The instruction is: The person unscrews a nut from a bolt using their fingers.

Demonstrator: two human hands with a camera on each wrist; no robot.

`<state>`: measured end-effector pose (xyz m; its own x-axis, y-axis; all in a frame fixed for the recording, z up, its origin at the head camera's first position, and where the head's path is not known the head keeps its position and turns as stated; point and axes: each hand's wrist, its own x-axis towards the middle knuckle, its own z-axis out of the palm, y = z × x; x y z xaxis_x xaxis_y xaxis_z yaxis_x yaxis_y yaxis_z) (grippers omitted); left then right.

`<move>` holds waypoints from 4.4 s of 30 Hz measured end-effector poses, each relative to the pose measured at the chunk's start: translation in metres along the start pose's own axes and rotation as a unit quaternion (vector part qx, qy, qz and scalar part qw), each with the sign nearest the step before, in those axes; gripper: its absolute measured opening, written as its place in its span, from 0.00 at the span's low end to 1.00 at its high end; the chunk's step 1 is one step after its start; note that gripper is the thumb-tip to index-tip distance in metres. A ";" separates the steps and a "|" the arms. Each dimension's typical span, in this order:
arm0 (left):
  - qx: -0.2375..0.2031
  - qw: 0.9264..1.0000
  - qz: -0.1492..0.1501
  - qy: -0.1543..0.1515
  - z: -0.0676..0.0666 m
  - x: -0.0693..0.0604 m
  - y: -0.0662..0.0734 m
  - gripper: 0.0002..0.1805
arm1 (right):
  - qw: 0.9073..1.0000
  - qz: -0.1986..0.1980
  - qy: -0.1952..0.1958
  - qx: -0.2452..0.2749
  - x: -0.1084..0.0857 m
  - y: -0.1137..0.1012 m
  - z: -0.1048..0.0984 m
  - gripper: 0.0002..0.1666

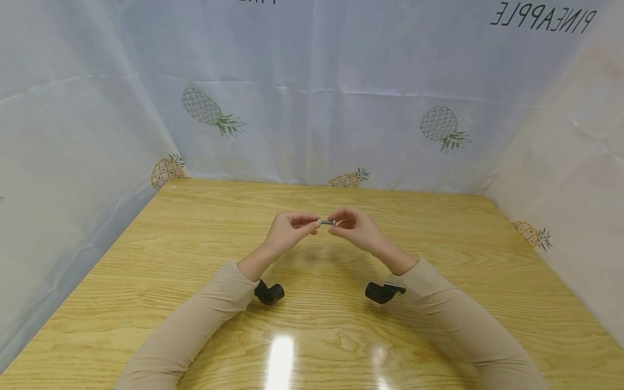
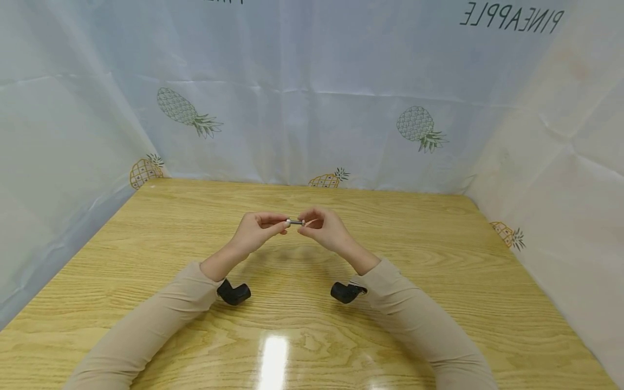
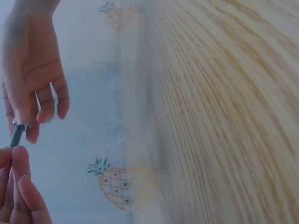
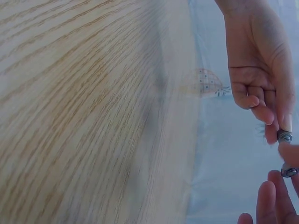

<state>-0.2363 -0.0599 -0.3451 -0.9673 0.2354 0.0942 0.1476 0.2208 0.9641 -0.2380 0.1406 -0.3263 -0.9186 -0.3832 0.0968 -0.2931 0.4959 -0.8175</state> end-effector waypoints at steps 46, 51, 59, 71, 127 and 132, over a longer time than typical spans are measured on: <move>-0.005 1.000 0.007 0.007 0.000 0.000 -0.001 0.14 | 0.998 0.035 -0.042 0.019 0.000 -0.003 -0.003 0.21; -0.006 1.000 0.005 0.006 0.000 0.000 -0.001 0.14 | 0.999 0.026 -0.021 0.034 0.000 -0.003 -0.002 0.17; -0.009 1.000 0.001 0.006 0.000 -0.001 0.000 0.14 | 0.996 0.032 -0.051 0.061 0.001 0.000 -0.003 0.25; -0.012 1.000 -0.001 0.007 0.000 0.000 -0.001 0.14 | 0.997 0.046 -0.015 0.067 0.000 -0.001 -0.002 0.22; -0.006 1.000 0.000 0.010 -0.002 0.000 -0.001 0.14 | 0.990 0.066 -0.076 0.097 0.001 -0.004 -0.004 0.26; -0.007 1.000 0.003 0.010 -0.002 0.000 -0.001 0.14 | 0.990 0.069 -0.057 0.106 0.003 -0.003 -0.003 0.22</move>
<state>-0.2365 -0.0619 -0.3458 -0.9705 0.2174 0.1040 0.1497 0.2060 0.9670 -0.2401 0.1400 -0.3219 -0.9065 -0.4148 -0.0791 -0.0936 0.3799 -0.9203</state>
